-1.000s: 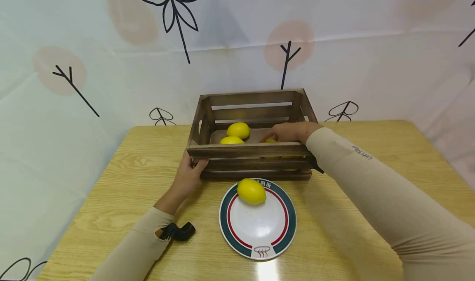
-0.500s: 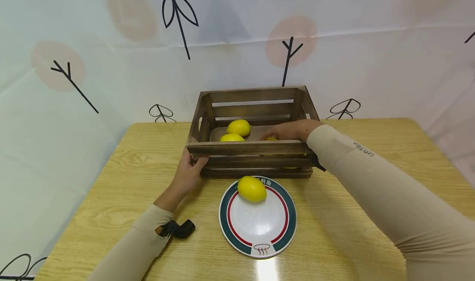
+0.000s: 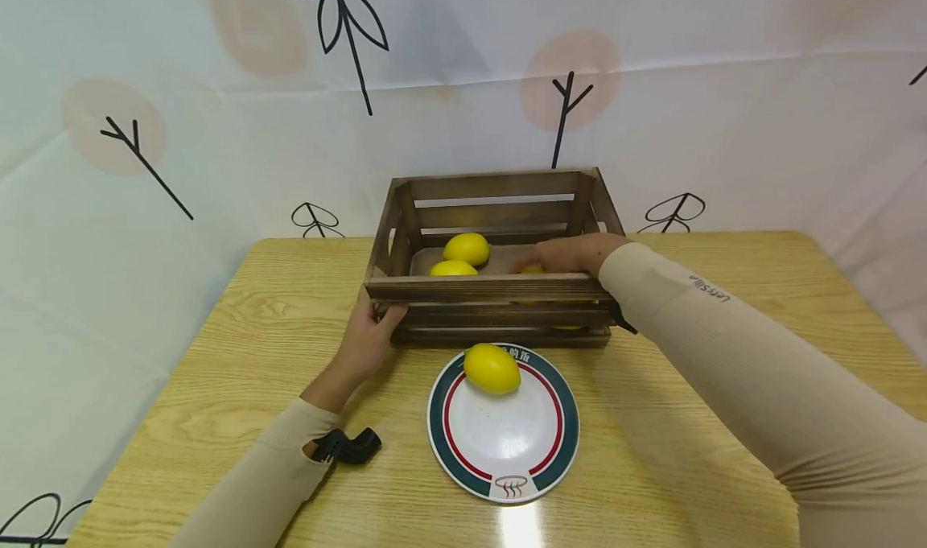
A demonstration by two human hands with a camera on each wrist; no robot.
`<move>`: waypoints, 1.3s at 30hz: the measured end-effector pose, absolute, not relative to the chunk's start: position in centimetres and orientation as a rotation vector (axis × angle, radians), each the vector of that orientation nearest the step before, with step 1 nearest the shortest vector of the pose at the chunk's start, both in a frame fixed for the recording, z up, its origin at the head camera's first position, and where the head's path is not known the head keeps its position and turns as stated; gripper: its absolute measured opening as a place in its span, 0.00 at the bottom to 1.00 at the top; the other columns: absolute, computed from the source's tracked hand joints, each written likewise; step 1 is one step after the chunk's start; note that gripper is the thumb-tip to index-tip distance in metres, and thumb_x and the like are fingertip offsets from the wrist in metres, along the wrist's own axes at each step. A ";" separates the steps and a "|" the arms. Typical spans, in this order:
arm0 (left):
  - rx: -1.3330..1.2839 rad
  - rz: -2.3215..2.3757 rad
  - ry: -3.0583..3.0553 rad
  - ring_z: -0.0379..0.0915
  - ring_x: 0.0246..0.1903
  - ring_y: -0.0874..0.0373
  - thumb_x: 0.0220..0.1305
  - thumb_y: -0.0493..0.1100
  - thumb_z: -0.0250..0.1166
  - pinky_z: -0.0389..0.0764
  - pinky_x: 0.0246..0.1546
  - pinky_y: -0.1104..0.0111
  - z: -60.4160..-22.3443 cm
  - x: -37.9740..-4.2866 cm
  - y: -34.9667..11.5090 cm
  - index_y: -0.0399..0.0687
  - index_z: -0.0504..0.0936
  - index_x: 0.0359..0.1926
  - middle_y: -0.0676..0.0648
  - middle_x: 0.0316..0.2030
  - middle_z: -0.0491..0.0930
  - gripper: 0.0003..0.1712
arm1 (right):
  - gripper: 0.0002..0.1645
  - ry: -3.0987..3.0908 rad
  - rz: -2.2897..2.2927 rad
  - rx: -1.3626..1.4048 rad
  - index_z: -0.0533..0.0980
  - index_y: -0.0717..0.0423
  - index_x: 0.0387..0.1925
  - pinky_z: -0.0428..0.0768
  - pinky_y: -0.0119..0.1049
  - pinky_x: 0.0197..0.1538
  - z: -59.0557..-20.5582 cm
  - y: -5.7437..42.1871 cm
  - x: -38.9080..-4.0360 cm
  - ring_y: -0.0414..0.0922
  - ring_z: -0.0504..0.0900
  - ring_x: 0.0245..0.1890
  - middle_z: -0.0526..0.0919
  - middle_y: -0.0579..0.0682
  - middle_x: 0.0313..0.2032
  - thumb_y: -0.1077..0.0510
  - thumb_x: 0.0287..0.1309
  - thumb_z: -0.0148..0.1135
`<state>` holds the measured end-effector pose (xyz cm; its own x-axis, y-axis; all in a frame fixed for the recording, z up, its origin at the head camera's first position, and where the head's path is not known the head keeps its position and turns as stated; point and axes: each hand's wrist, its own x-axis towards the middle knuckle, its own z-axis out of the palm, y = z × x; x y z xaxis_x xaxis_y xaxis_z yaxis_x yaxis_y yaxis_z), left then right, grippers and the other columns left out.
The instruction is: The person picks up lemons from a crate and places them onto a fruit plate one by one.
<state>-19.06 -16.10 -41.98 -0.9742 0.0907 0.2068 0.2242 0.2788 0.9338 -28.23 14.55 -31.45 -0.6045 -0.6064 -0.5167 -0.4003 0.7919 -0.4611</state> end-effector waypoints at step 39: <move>-0.285 -1.804 -2.433 0.61 0.68 0.45 0.73 0.45 0.60 0.64 0.68 0.48 -41.9 -19.2 -16.2 0.44 0.59 0.74 0.43 0.71 0.56 0.34 | 0.23 2.408 -0.377 -0.864 0.72 0.61 0.64 0.64 0.62 0.68 -31.7 14.8 -28.7 0.60 0.71 0.59 0.73 0.67 0.63 0.68 0.70 0.52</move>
